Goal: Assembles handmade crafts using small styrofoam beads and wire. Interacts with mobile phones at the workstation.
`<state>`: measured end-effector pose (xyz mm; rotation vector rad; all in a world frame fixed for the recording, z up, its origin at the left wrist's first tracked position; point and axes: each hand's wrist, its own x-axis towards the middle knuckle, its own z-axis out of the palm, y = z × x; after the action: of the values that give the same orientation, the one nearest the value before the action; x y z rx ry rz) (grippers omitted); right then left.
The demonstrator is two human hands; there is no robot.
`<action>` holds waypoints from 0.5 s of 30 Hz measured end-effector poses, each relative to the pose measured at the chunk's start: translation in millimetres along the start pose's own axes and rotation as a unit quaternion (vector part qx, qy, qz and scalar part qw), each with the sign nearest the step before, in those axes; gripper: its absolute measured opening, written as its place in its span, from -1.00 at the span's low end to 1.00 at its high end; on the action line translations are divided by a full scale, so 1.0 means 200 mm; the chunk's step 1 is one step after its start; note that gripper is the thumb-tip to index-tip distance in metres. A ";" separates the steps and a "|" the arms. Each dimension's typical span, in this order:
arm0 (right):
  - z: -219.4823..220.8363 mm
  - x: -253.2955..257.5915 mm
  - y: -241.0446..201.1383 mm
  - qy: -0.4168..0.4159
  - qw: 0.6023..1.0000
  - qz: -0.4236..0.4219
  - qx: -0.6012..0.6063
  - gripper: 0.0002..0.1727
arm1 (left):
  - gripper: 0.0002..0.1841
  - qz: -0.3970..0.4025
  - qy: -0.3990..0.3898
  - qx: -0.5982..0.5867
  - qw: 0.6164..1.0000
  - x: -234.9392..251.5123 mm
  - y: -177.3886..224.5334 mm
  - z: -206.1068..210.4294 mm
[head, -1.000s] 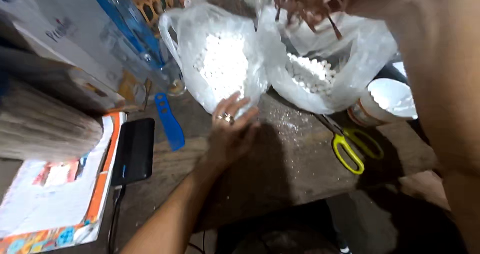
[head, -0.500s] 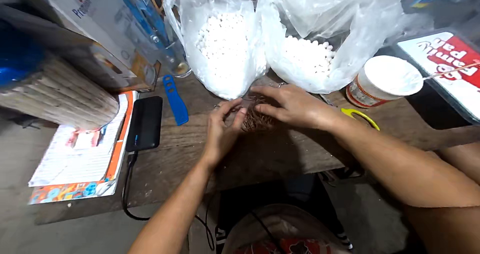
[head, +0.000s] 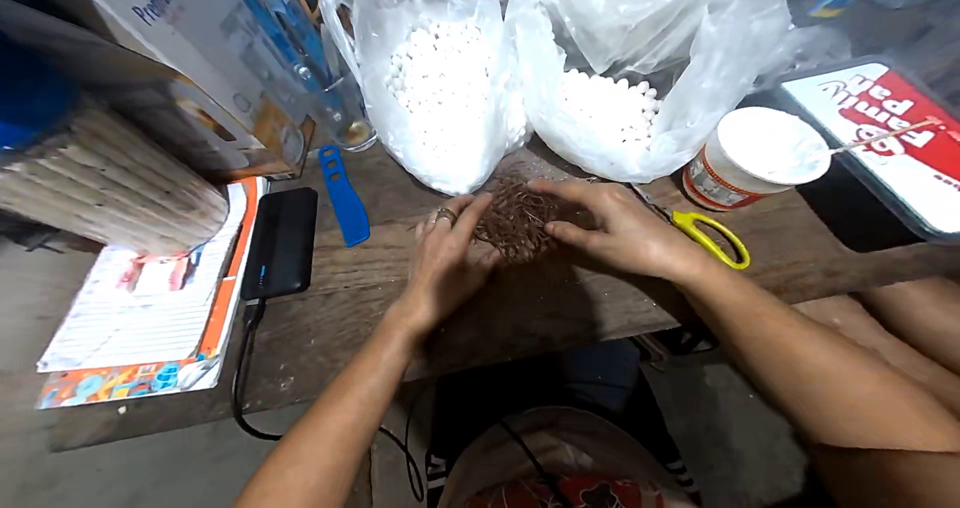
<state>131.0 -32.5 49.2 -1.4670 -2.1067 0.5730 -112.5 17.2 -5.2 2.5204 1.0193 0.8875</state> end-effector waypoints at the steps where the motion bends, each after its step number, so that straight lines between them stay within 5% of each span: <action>1: 0.01 0.00 0.00 0.019 1.000 -0.014 -0.014 -0.47 | -0.30 -0.024 -0.010 0.005 1.000 0.01 -0.01 -0.02; 9: 0.08 0.00 0.03 0.191 0.975 -0.070 -0.084 -0.77 | -0.44 -0.065 0.012 -0.039 0.997 -0.03 0.02 -0.05; 15: 0.09 0.02 0.06 0.125 0.991 -0.022 -0.040 -0.82 | -0.56 -0.007 0.084 -0.047 0.995 -0.05 0.01 -0.01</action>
<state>127.0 -26.6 28.9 -1.4485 -1.9784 0.2743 -118.7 9.0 -6.9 2.3891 1.0177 1.1327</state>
